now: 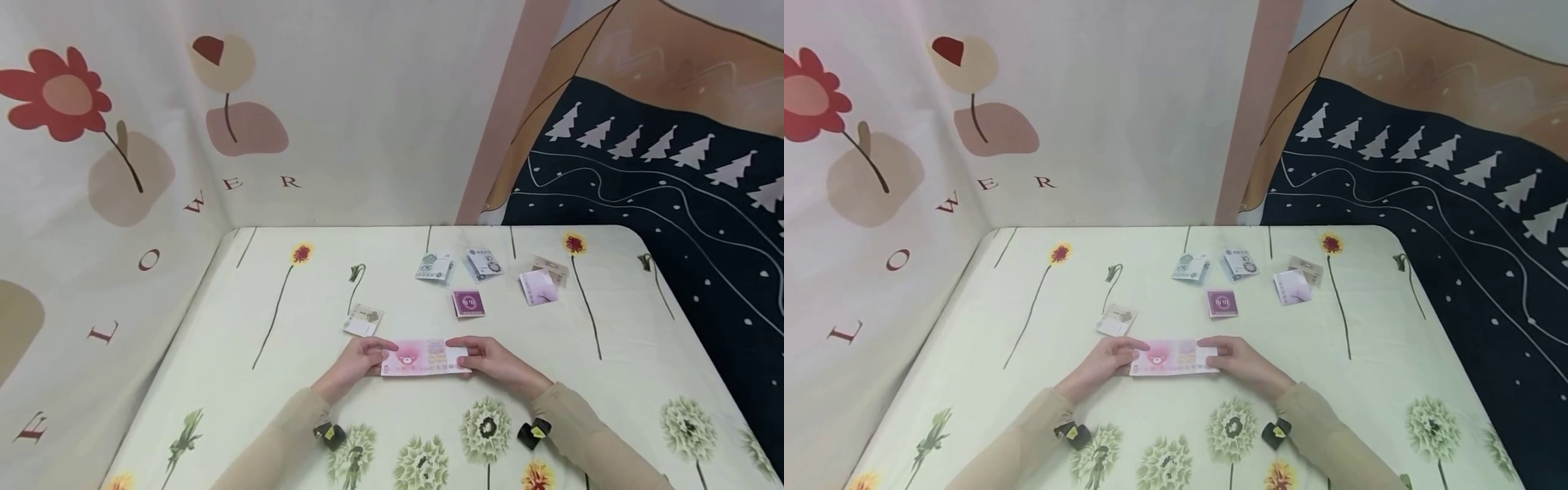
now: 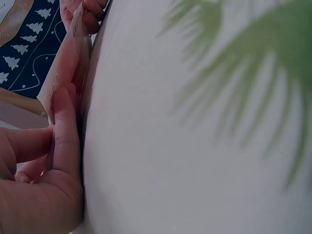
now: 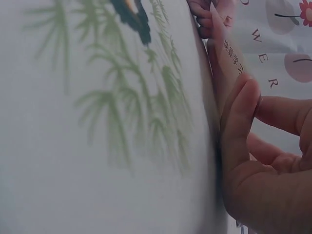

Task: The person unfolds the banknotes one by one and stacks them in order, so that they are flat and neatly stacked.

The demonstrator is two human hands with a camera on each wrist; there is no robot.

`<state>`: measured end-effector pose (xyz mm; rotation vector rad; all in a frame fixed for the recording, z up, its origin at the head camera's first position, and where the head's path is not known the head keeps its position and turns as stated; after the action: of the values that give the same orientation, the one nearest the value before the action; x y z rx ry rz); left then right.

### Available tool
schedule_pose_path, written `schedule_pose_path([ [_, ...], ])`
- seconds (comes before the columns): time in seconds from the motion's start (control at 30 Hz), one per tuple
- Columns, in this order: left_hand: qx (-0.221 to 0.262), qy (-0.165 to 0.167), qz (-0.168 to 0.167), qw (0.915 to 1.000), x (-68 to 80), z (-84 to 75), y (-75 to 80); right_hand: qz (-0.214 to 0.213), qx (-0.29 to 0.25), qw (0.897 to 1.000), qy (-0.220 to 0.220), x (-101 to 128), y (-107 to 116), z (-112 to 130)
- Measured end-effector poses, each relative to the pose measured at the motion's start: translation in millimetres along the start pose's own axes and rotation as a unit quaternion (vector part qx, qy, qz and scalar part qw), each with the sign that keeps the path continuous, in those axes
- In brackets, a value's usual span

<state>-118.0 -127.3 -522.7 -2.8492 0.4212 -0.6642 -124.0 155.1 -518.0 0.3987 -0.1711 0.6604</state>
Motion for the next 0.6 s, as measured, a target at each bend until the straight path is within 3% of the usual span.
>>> schedule_pose_path([
  [0.2,-0.028,-0.004,-0.01,0.9996,-0.7,-0.9,-0.1,0.006,-0.004,1.0,-0.013,1.0,0.6,1.5],
  [0.4,-0.015,0.017,-0.004,0.9997,1.7,-3.6,-0.9,0.014,0.005,1.0,-0.019,1.2,0.3,-0.3],
  [0.6,-0.051,0.011,-0.005,0.9986,2.4,-4.9,-0.4,0.011,0.006,1.0,-0.021,0.9,1.3,-1.6],
])
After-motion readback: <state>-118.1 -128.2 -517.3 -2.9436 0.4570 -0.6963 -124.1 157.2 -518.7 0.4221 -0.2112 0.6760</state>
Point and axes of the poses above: each hand's wrist, its own x-axis away from the middle knuckle, its own y-axis out of the back of the hand, z = x × y, the point moved 2 cm from there along -x, towards the middle knuckle, and after that the axes turned 15 degrees about x, right-handed, at the moved point
